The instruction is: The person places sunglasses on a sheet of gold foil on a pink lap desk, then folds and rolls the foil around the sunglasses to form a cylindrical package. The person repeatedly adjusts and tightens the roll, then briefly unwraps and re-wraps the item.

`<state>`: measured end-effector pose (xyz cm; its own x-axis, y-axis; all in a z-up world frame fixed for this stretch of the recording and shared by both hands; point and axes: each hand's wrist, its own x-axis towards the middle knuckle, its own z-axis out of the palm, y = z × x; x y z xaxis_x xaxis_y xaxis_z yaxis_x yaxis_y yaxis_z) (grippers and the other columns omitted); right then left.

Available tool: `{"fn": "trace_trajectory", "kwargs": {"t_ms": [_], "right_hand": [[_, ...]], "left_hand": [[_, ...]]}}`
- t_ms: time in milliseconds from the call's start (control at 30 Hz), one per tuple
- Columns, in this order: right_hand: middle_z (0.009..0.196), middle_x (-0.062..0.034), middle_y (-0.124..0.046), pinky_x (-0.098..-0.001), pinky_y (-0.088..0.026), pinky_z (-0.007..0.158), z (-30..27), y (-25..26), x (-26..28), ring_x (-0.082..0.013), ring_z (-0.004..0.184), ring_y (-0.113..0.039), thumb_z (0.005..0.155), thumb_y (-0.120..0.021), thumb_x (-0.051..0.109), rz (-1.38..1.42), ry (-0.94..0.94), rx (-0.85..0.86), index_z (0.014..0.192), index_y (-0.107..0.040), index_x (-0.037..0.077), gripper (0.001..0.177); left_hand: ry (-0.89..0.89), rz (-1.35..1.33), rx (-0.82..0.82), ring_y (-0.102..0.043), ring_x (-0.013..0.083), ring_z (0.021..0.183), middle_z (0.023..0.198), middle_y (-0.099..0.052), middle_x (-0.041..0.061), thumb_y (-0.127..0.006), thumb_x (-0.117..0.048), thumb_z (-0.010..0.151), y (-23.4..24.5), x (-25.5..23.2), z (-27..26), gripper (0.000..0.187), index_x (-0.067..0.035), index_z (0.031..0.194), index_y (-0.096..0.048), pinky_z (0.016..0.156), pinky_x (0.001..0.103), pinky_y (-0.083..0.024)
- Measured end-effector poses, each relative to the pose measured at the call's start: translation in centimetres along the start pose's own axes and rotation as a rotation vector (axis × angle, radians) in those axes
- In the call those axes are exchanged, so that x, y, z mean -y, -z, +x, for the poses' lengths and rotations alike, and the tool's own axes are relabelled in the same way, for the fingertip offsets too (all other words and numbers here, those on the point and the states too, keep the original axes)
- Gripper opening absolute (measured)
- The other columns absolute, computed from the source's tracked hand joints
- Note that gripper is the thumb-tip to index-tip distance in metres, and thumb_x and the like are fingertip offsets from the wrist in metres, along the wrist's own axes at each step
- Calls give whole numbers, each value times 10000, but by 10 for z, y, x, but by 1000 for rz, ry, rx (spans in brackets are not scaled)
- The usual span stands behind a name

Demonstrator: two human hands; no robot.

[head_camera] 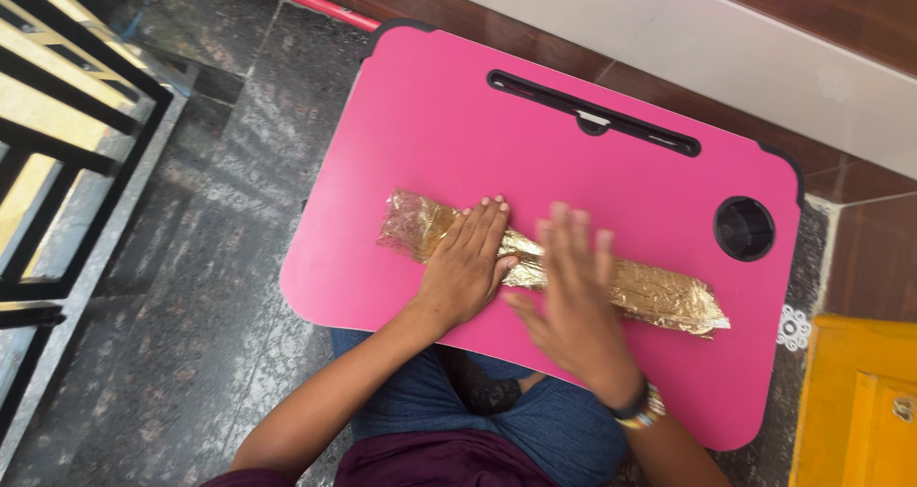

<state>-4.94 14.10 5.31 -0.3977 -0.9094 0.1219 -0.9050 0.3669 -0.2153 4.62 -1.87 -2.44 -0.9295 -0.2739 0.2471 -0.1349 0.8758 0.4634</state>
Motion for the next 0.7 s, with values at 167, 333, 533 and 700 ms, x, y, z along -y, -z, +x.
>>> {"fn": "trace_trajectory", "kwargs": {"t_ms": [167,333,533,700], "right_hand": [[1668,-193,-234,-571,-99,1224,27,-20,16,-336,1556,-176,1041,-350,546,-82,24,61,1583,-263,-25,792],[1602,-140,-415,-487,-301,1157,25,-29,10,-292,1477,-377,1063,-414,414,-72,-3,-21,1559,-381,10,640],[1540,-158,-500,-452,-373,1081,14,-37,-5,-294,1410,-460,1058,-447,348,-68,-75,-61,1528,-432,7,581],[1370,-187,-624,-449,-453,1029,11,-40,-18,-320,1281,-598,1064,-493,321,-61,-92,-103,1451,-536,-3,506]], "left_hand": [[-24,45,6,-324,346,1520,1604,-374,223,-439,-351,1034,1,1,1,653,44,1541,-323,1254,465,-218],[-15,-29,-10,-339,350,1509,1596,-383,233,-474,-306,1002,4,-3,2,667,52,1545,-324,1252,471,-230],[-26,-77,2,-358,351,1499,1590,-401,225,-474,-348,1034,7,-8,6,662,42,1551,-335,1237,476,-256],[-21,-114,1,-378,344,1503,1594,-422,218,-416,-423,1084,11,-10,6,667,30,1567,-334,1239,462,-273]]}}
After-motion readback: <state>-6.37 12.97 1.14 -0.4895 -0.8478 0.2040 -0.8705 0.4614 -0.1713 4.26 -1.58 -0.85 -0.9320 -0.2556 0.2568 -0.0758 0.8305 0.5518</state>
